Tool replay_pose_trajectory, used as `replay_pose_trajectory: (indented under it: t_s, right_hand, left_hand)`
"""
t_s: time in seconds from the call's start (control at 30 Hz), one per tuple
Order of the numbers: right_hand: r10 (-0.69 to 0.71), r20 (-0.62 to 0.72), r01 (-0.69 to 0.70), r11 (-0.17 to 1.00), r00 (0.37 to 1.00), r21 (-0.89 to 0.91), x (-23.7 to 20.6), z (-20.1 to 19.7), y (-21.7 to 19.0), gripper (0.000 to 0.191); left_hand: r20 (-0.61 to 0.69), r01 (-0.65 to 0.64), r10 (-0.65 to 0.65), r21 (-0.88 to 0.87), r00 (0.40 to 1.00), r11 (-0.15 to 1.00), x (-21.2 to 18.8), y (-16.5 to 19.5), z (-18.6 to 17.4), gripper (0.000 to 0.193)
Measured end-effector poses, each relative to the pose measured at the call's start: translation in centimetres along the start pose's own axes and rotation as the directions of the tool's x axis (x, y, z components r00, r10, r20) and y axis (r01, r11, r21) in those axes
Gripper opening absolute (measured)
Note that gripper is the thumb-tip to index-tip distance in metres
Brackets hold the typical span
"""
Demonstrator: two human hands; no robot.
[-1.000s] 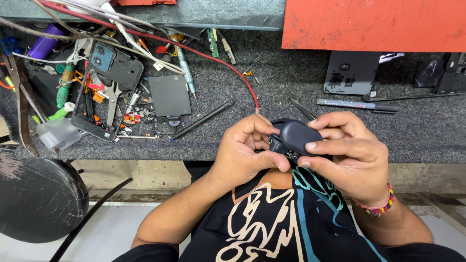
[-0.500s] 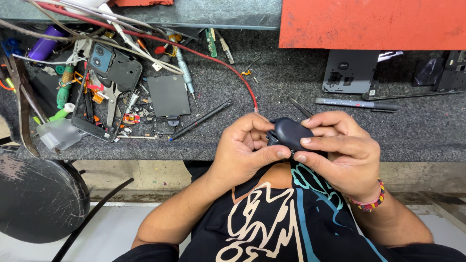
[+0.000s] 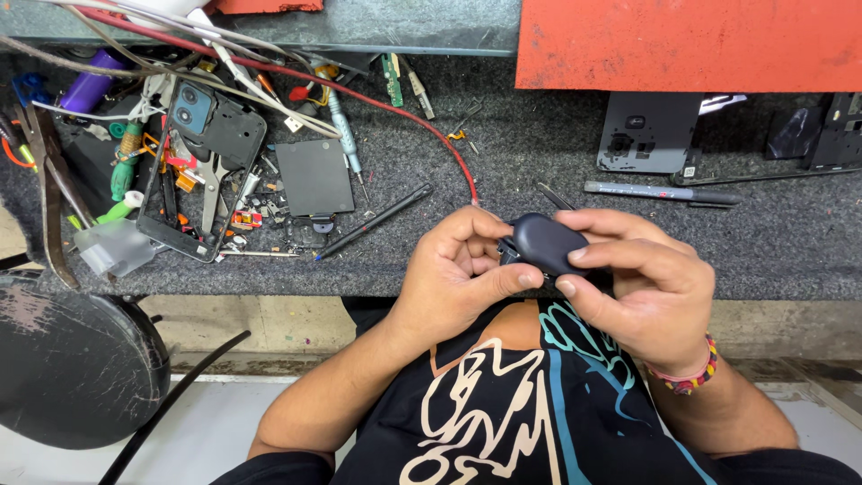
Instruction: The person uses a soldering iron on a small component, then assembles a black wireless earbuds case by inserting earbuds and closing the lid. The workspace contains tools, wires, and a disassembled phone.
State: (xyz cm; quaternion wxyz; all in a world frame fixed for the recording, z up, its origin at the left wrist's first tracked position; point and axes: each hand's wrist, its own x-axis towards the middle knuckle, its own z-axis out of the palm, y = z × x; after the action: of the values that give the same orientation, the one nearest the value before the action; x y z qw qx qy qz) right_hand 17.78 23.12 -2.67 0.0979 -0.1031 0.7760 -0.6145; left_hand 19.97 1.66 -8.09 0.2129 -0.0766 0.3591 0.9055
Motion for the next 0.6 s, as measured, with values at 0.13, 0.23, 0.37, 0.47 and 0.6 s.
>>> replay_pose_trajectory:
  t_s: [0.13,0.23,0.37,0.47,0.6]
  right_hand:
    - [-0.182,-0.064,0.169,0.971,0.981,-0.168,-0.2,0.1,0.2,0.033]
    - [-0.343,-0.068,0.315,0.913,0.937,-0.26,-0.3,0.3,0.8,0.034]
    - [-0.485,-0.027,0.446,0.822,0.874,-0.354,-0.4,0.7,1.7,0.036]
    - [-0.526,0.003,0.48,0.775,0.851,-0.411,-0.6,0.7,2.0,0.037]
    - [-0.47,0.006,0.447,0.836,0.883,-0.32,-0.5,0.5,1.7,0.036]
  left_hand:
    - [-0.008,0.003,-0.003,0.0,1.0,1.0,0.0,0.0,-0.2,0.034]
    - [-0.006,-0.005,0.004,-0.013,1.0,1.0,0.0,-0.1,-0.3,0.035]
    - [-0.01,-0.009,0.009,-0.021,1.0,1.0,-0.1,-0.2,-0.3,0.035]
    - [-0.015,-0.005,0.005,-0.021,1.0,1.0,0.0,-0.3,-0.3,0.035]
    - [-0.015,-0.011,0.01,-0.023,1.0,1.0,0.0,-0.3,-0.3,0.035]
